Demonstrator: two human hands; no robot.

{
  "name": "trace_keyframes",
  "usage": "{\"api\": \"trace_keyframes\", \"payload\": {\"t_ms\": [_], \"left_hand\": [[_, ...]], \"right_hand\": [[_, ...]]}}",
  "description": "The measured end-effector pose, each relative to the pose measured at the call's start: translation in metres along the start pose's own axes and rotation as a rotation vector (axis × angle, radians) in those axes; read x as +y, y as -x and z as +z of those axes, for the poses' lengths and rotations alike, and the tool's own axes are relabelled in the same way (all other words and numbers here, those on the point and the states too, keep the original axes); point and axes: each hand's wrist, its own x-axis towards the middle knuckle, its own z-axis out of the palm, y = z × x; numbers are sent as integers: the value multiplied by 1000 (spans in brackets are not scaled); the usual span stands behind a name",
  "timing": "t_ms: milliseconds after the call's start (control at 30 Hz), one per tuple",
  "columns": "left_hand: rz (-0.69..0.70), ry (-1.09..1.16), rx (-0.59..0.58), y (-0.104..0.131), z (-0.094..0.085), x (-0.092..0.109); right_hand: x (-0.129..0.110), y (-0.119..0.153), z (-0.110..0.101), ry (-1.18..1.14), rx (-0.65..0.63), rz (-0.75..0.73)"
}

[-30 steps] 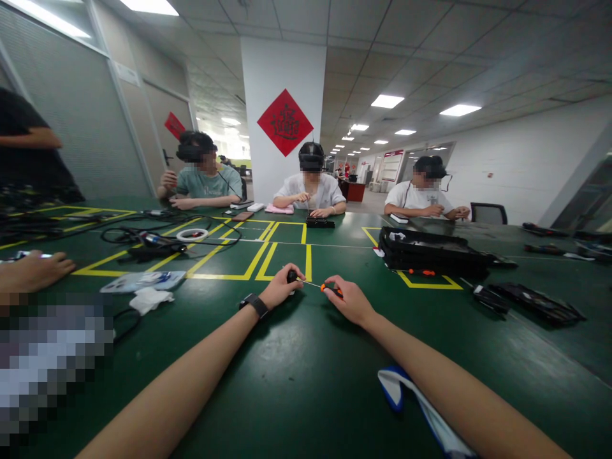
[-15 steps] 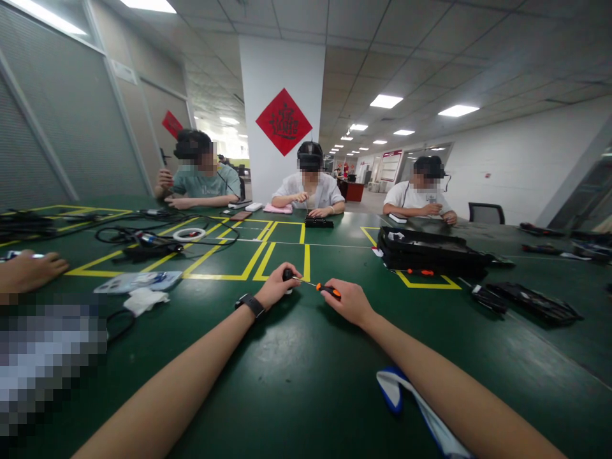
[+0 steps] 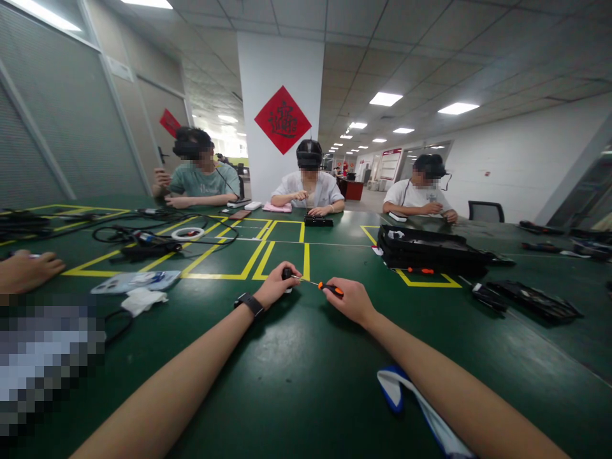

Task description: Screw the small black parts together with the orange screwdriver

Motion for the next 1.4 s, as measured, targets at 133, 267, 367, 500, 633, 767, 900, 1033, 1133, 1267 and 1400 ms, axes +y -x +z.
{"api": "trace_keyframes", "payload": {"t_ms": [133,267,367,500,633,767,900,1033,1133,1267,1400], "left_hand": [[-38,26,4,0,0,2],[-23,21,11,0,0,2],[-6,-4,29,0,0,3],[-54,53,20,1,0,5],[-96,129,11,0,0,4],[-83,86,28,-1,-1,-2],[-67,107,97,-2,-2,-4],[-91,211,85,-2,-1,-1],[-113,384,71,-2,5,6],[-127,583,78,0,27,18],[-157,690,14,6,52,27]], "right_hand": [[0,0,0,1,-2,11],[1,0,0,7,-2,36],[1,-1,1,12,-1,46],[1,-1,1,22,9,68],[1,-1,1,17,12,86],[2,0,-1,9,-1,109],[5,0,3,3,-17,197],[3,1,7,58,-90,198],[-7,0,3,121,-91,93],[-29,-2,-5,112,5,-68],[-43,0,3,-122,22,11]]}}
